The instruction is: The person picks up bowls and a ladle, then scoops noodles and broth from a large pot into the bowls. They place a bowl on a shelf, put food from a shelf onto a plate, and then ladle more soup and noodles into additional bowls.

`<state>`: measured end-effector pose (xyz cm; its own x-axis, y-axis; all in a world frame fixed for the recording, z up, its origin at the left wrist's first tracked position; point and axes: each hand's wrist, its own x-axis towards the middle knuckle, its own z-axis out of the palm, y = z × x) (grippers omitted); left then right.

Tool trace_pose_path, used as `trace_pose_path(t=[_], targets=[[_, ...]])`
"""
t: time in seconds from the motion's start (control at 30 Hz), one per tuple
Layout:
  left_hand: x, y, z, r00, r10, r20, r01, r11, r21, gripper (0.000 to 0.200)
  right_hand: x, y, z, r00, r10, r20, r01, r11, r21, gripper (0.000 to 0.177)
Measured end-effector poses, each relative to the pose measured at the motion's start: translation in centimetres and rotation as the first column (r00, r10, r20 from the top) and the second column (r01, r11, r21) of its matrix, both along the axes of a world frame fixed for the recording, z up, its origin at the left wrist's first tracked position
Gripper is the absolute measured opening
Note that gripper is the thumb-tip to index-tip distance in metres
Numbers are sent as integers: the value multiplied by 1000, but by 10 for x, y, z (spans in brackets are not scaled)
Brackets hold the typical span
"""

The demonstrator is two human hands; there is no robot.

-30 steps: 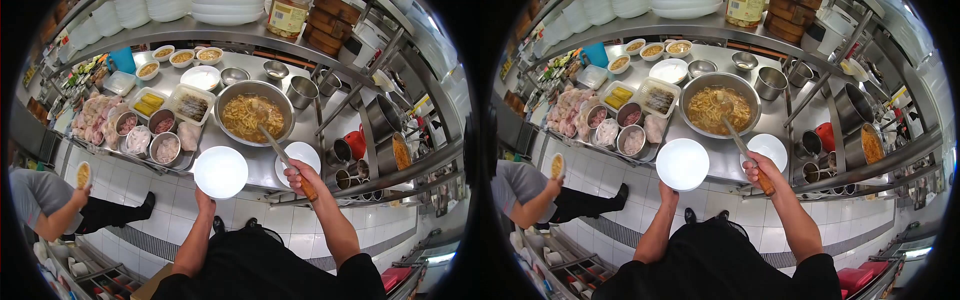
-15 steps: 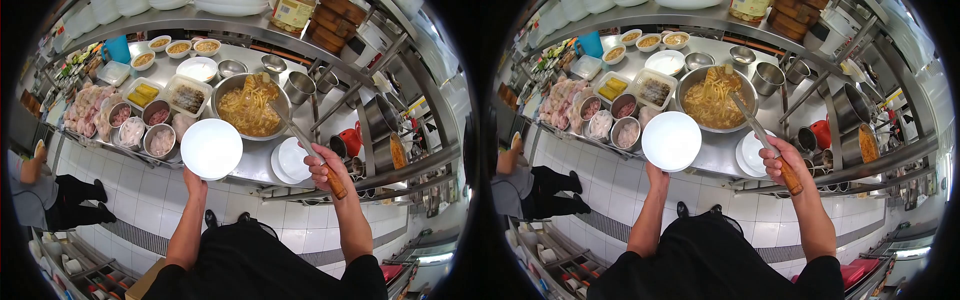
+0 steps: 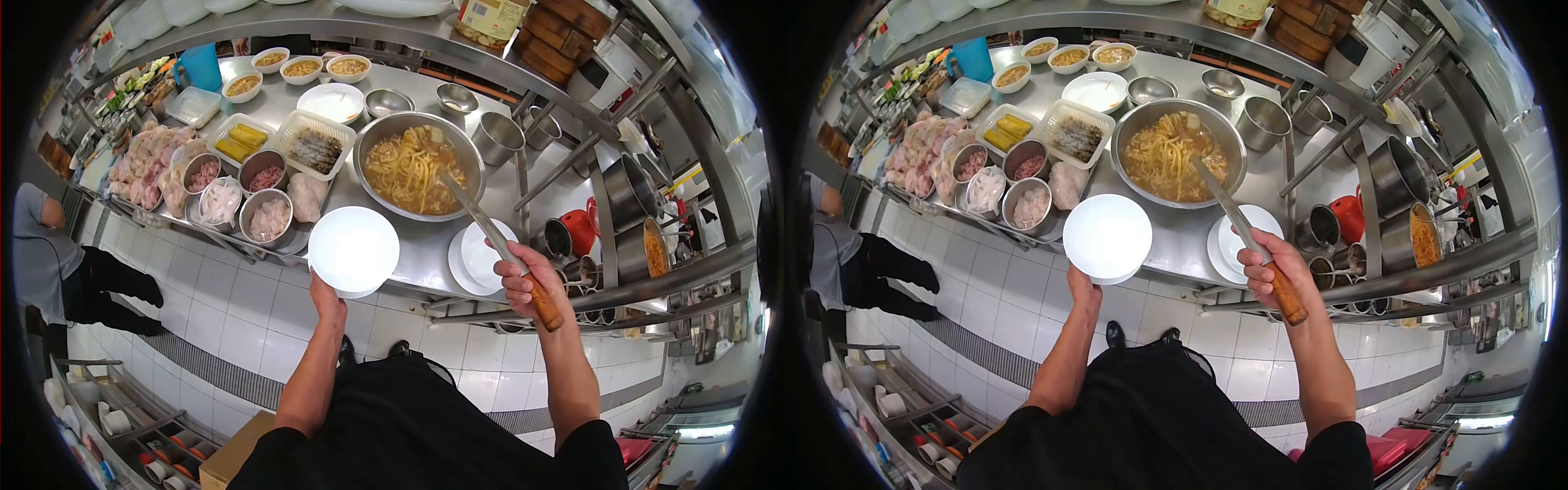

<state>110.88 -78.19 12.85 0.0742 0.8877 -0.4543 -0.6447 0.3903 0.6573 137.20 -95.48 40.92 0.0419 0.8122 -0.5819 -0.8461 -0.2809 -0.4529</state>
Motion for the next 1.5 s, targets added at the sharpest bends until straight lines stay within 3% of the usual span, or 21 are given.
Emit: trace_pose_path(t=[0.33,0.77,0.97,1.03,1.07,1.13,1.23,1.5], targets=[[17,8,1,999,44,27,-45,998,42,53,-2,-7,28,1000,-5,-10,5,998,62,32],[9,-12,-11,993,39,-110,-39,999,-1,48,-4,-1,-18,999,-1,-42,1,1000,-1,29],[27,-23,0,983,88,-159,-113,981,-156,47,-4,-1,-16,999,-9,-40,9,1000,-1,30],[27,-25,22,969,-104,-226,27,948,-318,45,-4,-1,-12,999,-3,-46,4,1000,10,31],[27,-25,13,968,-105,-226,28,948,-317,45,-4,-1,-11,999,-4,-46,5,1000,11,31],[27,-28,-2,987,-143,-78,116,951,-288,45,-2,-2,-10,999,13,-48,-11,999,41,31],[28,-34,-9,989,-144,11,142,952,-271,47,0,-3,-12,999,9,-35,-7,998,57,31],[26,-45,-2,965,-238,107,257,939,-229,49,0,-4,-32,996,16,-89,-13,999,35,31]])
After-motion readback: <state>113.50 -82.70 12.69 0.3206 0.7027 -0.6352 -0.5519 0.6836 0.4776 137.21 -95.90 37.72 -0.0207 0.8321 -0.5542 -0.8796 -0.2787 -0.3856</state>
